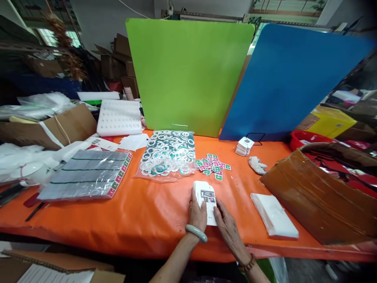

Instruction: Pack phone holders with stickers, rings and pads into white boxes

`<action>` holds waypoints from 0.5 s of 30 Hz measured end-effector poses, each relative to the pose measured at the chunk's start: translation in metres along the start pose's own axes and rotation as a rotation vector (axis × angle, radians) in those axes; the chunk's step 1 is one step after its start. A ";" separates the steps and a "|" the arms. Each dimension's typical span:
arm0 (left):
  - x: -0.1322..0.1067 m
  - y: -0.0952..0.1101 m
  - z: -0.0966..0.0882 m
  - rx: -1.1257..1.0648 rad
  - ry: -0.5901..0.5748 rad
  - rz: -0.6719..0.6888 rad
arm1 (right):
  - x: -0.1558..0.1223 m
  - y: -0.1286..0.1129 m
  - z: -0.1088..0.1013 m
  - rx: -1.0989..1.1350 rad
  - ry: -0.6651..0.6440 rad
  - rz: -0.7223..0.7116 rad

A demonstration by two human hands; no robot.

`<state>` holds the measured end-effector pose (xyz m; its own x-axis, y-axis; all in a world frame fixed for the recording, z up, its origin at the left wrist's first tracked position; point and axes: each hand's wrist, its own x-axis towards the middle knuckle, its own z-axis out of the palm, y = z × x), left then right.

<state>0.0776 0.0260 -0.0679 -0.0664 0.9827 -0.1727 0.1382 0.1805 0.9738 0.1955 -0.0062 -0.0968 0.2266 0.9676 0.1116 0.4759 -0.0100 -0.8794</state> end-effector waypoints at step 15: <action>-0.035 -0.003 -0.019 0.126 -0.067 0.046 | 0.089 -0.051 -0.017 -0.546 -0.493 -0.436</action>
<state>0.0606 -0.0093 -0.0616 0.0088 0.9899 -0.1416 0.2623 0.1344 0.9556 0.2055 0.0767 -0.0338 -0.4069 0.9113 0.0627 0.8061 0.3905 -0.4446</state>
